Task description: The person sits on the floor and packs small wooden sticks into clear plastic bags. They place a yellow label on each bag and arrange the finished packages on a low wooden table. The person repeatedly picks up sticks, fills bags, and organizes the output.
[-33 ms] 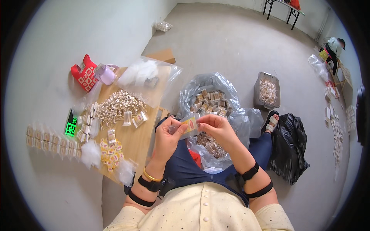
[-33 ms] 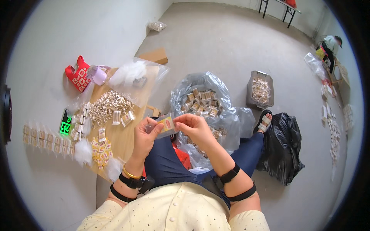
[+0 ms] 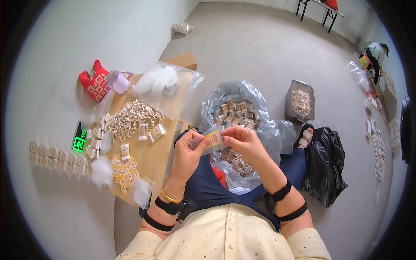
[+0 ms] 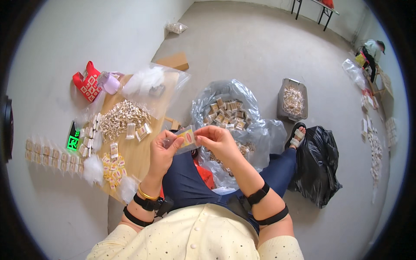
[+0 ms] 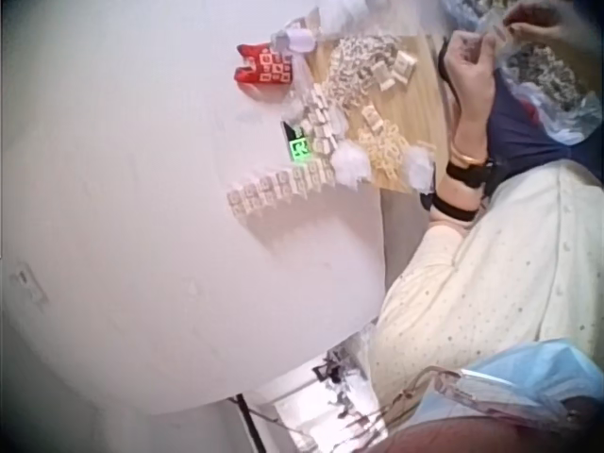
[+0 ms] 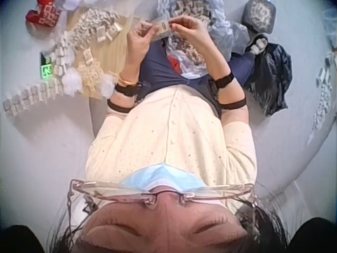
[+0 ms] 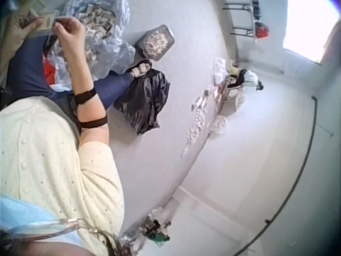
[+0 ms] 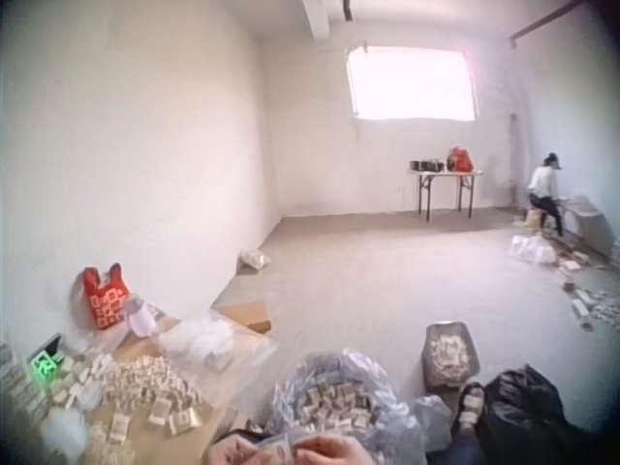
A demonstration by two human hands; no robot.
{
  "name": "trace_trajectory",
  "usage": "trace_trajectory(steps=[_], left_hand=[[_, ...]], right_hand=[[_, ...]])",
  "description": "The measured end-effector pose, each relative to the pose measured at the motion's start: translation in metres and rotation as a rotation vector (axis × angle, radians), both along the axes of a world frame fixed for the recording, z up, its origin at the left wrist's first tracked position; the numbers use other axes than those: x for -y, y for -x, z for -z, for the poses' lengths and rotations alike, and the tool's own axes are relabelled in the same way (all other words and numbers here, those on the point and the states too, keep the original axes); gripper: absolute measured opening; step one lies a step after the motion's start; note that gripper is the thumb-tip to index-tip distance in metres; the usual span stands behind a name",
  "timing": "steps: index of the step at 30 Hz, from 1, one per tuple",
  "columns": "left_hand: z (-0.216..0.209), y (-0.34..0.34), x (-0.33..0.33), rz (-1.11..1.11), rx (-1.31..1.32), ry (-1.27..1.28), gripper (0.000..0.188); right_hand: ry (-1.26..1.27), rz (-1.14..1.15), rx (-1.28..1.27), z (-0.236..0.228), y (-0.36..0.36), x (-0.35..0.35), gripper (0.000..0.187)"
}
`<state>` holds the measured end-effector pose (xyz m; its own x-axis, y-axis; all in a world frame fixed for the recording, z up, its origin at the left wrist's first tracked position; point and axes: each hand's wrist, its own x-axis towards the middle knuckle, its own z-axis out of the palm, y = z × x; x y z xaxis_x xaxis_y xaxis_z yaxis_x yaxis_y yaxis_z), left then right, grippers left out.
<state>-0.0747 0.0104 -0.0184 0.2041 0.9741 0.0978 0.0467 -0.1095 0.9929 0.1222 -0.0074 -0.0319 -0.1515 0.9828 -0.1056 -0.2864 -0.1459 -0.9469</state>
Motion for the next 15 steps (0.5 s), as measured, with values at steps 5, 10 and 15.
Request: trace_trajectory(steps=[5,10,15], left_hand=[[0.008,0.006,-0.001,-0.017,0.056,-0.016,0.017],[0.005,0.018,0.003,-0.041,0.088,0.022,0.015],[0.017,0.045,0.004,-0.08,0.1,0.058,0.013]], right_hand=[[0.0,-0.025,-0.005,0.003,0.01,-0.012,0.022],[0.025,-0.085,0.01,0.005,0.021,-0.017,0.021],[-0.035,-0.083,0.114,0.013,0.053,-0.026,0.02]])
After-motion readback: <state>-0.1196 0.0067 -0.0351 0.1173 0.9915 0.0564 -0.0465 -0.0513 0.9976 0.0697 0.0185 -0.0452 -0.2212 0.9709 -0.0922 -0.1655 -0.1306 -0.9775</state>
